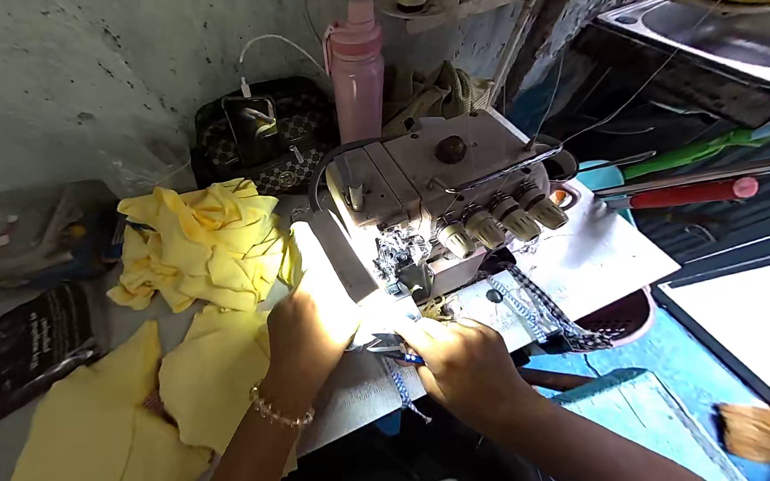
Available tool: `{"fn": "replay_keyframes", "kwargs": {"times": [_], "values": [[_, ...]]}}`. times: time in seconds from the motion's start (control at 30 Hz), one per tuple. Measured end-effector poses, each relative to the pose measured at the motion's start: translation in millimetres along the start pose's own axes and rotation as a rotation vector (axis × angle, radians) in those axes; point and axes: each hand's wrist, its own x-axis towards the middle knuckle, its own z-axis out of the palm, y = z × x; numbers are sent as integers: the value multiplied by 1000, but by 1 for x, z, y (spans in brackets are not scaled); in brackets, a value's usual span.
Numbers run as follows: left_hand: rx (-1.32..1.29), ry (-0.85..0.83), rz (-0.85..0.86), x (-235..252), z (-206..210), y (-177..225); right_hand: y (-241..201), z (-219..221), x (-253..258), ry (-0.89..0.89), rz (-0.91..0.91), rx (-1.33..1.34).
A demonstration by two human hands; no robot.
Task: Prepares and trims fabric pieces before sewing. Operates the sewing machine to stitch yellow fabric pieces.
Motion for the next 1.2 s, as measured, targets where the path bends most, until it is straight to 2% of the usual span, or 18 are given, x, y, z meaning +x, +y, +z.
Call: {"fn": "replay_keyframes", "kwargs": {"times": [0.27, 0.47, 0.7, 0.8, 0.87, 0.9, 0.97, 1.0, 1.03, 1.1, 1.2], "values": [[-80, 18, -6, 14, 4, 6, 19, 2, -8, 5, 75, 63], [-114, 42, 6, 20, 6, 0, 23, 3, -3, 40, 46, 61], [-34, 91, 29, 12, 12, -4, 28, 4, -5, 64, 16, 32], [-125, 71, 15, 16, 19, -7, 30, 7, -5, 76, 8, 16], [-293, 52, -66, 21, 23, -8, 30, 7, -3, 68, 21, 12], [-461, 39, -162, 23, 26, -8, 30, 7, -2, 68, 28, 11], [-896, 12, -490, 28, 29, -3, 30, 8, -2, 73, 37, 13], [-1000, 14, -600, 30, 29, 0, 30, 8, -2, 86, 33, 20], [-994, 26, -618, 29, 29, 1, 30, 10, -2, 108, 25, 35], [-777, 4, -475, 23, 29, -2, 31, 11, -3, 143, -8, 77], [-281, 47, -122, 14, 29, -7, 33, 12, -3, 151, -56, 136]]}}
